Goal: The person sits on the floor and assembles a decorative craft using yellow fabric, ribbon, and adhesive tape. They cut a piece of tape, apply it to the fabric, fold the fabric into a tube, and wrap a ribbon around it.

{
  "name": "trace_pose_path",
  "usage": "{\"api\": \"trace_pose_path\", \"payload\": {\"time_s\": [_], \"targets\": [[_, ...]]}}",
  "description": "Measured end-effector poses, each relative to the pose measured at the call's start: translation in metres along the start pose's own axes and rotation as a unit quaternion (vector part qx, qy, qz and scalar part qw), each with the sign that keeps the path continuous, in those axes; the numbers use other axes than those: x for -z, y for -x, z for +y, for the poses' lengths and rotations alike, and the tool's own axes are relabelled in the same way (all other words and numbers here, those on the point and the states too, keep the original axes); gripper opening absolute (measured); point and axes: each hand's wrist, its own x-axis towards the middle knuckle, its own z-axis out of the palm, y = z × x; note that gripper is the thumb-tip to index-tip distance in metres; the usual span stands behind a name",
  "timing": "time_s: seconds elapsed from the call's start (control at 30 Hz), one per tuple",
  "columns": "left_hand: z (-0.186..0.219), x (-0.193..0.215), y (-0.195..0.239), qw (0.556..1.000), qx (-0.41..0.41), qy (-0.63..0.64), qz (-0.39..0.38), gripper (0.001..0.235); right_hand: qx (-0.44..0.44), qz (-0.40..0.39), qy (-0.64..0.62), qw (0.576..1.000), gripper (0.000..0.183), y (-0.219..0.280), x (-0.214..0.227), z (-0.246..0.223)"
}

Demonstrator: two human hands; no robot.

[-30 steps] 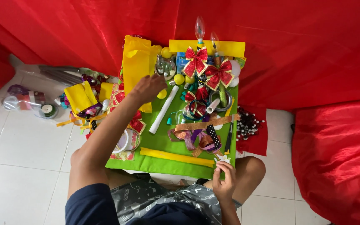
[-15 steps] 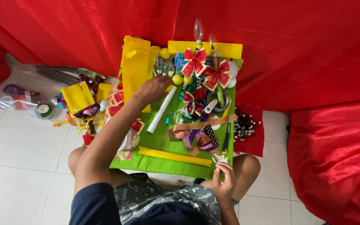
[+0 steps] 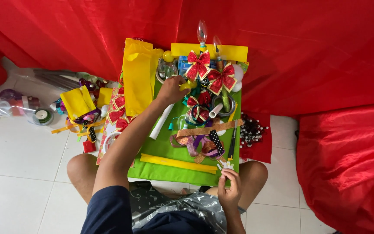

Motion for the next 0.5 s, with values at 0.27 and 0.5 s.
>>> {"api": "trace_pose_path", "payload": {"time_s": [0.27,0.5], "targets": [[0.016,0.01,0.014,0.999,0.001,-0.002,0.048,0.048,-0.002,-0.001,0.009,1.0,0.014,0.0,-0.001,-0.001],[0.022,0.033,0.046,0.995,0.039,-0.08,-0.041,0.037,-0.005,-0.007,0.003,1.0,0.014,0.004,-0.003,0.002]]}}
